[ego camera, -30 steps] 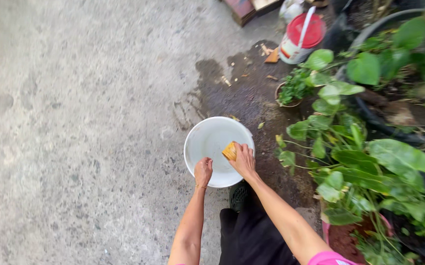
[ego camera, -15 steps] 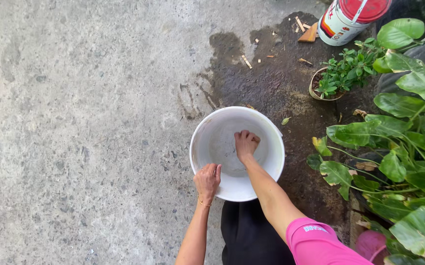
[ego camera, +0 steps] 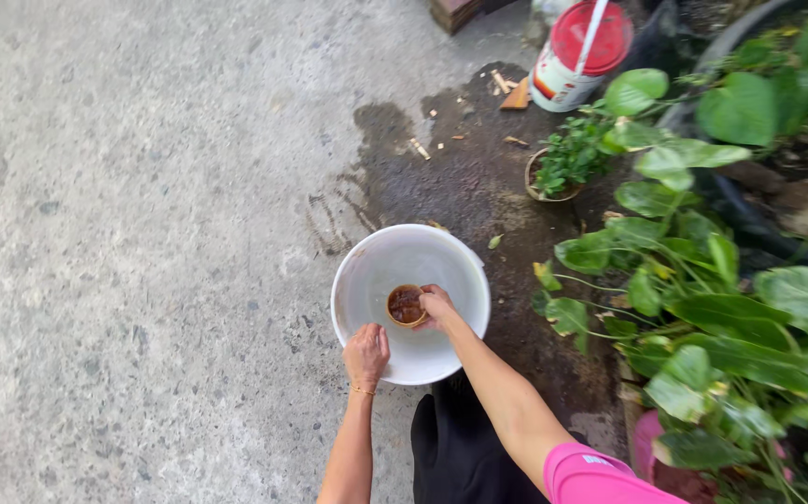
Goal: The person plants a small plant into a pot by hand and with a trowel, then waters multiple potted plants using a cup and a bucket.
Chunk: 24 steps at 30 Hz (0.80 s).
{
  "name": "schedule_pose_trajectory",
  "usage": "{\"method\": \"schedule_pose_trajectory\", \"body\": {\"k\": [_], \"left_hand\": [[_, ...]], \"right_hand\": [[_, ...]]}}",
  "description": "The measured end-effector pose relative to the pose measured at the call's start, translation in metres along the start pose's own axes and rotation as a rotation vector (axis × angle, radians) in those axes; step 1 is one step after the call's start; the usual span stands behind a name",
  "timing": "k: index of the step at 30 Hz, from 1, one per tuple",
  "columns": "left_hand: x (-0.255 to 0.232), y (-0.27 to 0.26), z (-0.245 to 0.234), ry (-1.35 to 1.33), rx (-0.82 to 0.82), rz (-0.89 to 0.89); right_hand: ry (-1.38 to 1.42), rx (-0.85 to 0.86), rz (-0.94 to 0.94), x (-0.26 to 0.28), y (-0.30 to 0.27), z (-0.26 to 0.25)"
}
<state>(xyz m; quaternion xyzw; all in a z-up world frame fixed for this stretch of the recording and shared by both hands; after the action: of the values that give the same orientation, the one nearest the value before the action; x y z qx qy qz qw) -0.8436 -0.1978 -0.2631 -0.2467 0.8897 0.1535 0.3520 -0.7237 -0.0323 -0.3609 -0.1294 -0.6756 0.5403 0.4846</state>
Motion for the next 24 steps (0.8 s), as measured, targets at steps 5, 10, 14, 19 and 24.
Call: {"method": "schedule_pose_trajectory", "body": {"k": [5,10,14,19,24], "left_hand": [[-0.026,0.006,-0.010,-0.434,-0.050,-0.307],[-0.112,0.001,-0.021,-0.784,-0.148,-0.677],[-0.191,0.008,-0.020,-1.008,0.023,-0.829],[-0.297,0.038,-0.013,-1.049,0.298,-0.821],[-0.382,0.068,0.010,-1.182,0.603,-0.743]], "right_hand": [[0.141,0.038,-0.159,0.039,-0.106,-0.034],[0.222,-0.076,-0.244,0.069,-0.224,-0.092],[0.312,-0.197,-0.265,0.080,-0.326,-0.144],[0.414,-0.473,-0.230,0.091,-0.442,-0.198],[0.533,-0.643,-0.264,0.084,-0.519,-0.240]]}}
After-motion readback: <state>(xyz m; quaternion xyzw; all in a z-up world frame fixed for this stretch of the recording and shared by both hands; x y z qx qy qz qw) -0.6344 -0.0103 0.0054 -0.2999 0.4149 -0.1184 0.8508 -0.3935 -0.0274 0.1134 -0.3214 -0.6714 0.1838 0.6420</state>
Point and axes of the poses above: each hand's wrist, its own y-axis towards the middle knuckle, its own z-axis out of the palm, x = y × z, the point moved 2 cm from there along y, towards the middle knuckle, and after that the axes turned 15 degrees about -y, right-handed, at the moved point
